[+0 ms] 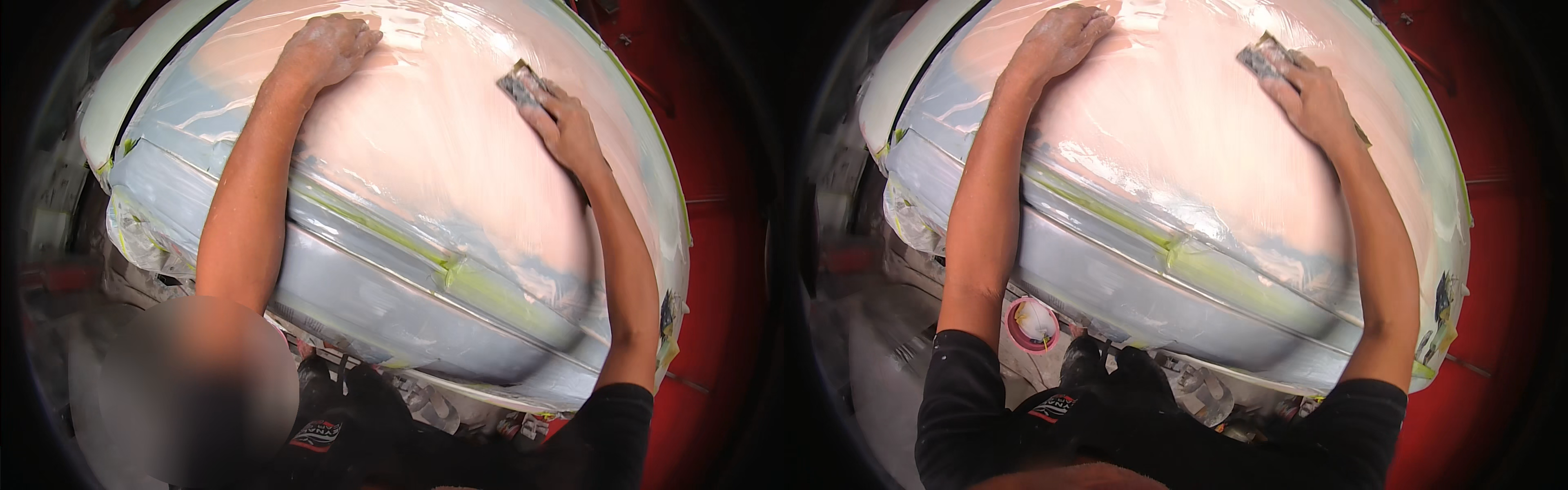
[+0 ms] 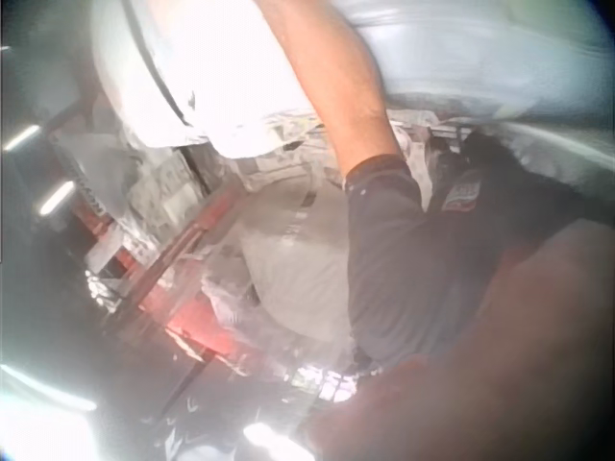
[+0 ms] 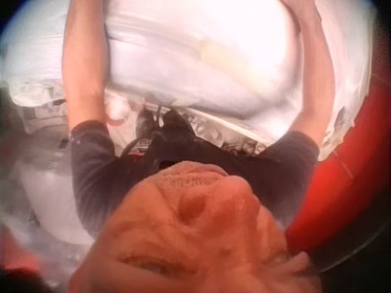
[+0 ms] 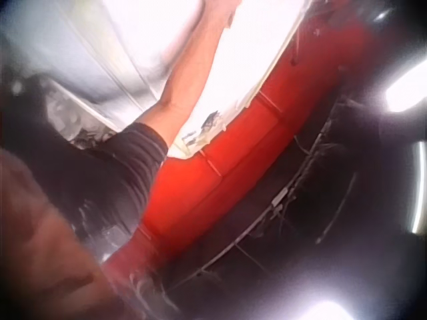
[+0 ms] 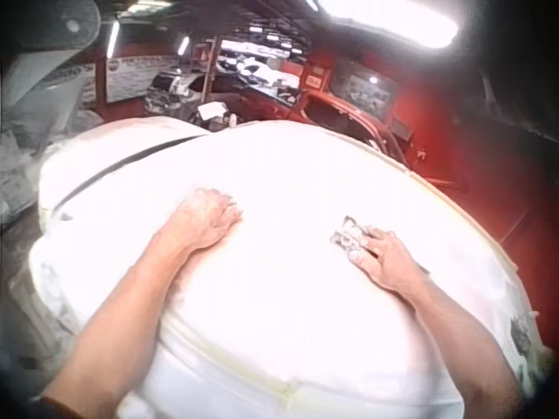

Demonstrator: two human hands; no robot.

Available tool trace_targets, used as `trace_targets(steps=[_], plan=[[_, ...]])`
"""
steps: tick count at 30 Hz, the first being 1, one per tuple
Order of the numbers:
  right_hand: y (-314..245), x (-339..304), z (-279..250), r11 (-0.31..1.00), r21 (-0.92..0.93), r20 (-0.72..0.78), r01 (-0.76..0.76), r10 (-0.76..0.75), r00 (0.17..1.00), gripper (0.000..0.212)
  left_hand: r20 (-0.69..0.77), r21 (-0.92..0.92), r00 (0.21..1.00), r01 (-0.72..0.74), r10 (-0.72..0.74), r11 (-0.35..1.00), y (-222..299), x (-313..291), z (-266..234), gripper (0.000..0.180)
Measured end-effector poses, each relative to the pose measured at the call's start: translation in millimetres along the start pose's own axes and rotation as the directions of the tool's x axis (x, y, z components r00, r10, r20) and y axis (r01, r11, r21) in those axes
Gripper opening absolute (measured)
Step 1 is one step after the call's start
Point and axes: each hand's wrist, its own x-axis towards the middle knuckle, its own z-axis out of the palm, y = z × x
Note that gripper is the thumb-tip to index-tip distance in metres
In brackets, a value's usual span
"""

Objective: The person sands a pink body filler on a curved car panel using a sanding block in their left hand while wiping the surface with a pink cloth in their right hand. The panel is masked with tape and plastic, and the person repeatedly smooths and cleans the filler area.

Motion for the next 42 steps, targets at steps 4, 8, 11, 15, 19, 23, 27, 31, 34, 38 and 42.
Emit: trace_targets(steps=[4,8,11,15,19,23,27,31,34,38,42], plan=[[9.1,24.3,7.2,0.961,0.066,0.042,-0.269,0.267,0.963,0.045,0.059,-0.062,0.996,-0.068,0.071,0.996,-7.8,5.4,-3.1,0.049],[-67.7,-63.8,-25.8,0.998,0.027,0.091,-0.051,0.049,0.995,0.047,0.016,-0.01,0.999,-0.044,0.044,0.999,-17.9,-6.0,-7.2,0.052],[-67.8,-90.5,-37.1,0.999,0.031,0.118,-0.028,0.024,0.993,0.048,-0.021,-0.005,0.999,-0.044,0.044,0.999,-1.5,-12.9,-3.7,0.06],[-0.6,-16.3,-6.8,0.996,-0.035,0.045,-0.083,0.085,0.995,0.045,0.164,0.0,0.985,-0.058,0.058,0.998,11.1,-17.3,-18.6,0.06],[87.0,75.9,17.0,0.929,-0.105,0.018,-0.356,0.359,0.933,0.051,0.198,-0.088,0.979,-0.04,0.057,0.995,28.7,-14.1,-19.2,0.06],[49.8,64.9,20.0,0.93,-0.073,0.052,-0.359,0.363,0.93,0.05,0.253,-0.13,0.963,-0.056,0.088,0.99,15.9,-9.3,-27.1,0.059],[-69.5,-44.2,-24.8,0.996,0.021,0.1,-0.089,0.086,0.991,0.046,0.179,-0.086,0.98,-0.07,0.085,0.994,0.8,-13.9,-24.5,0.058],[-75.5,-78.7,-34.4,0.999,0.029,0.152,0.023,-0.027,0.988,0.049,0.137,-0.077,0.986,-0.083,0.093,0.994,10.0,-17.3,-19.8,0.056],[-17.6,2.7,-2.1,0.995,0.029,0.073,-0.096,0.094,0.993,0.046,0.127,-0.062,0.986,-0.098,0.105,0.993,3.6,-19.7,-17.3,0.056],[84.6,94.2,28.8,0.931,-0.097,0.021,-0.351,0.354,0.935,0.052,0.111,-0.109,0.983,-0.134,0.146,0.985,18.4,-13.2,-13.0,0.057],[65.3,78.6,31.8,0.926,-0.1,0.04,-0.365,0.37,0.928,0.052,0.234,-0.174,0.967,-0.059,0.099,0.983,20.5,-8.8,-27.2,0.057]])
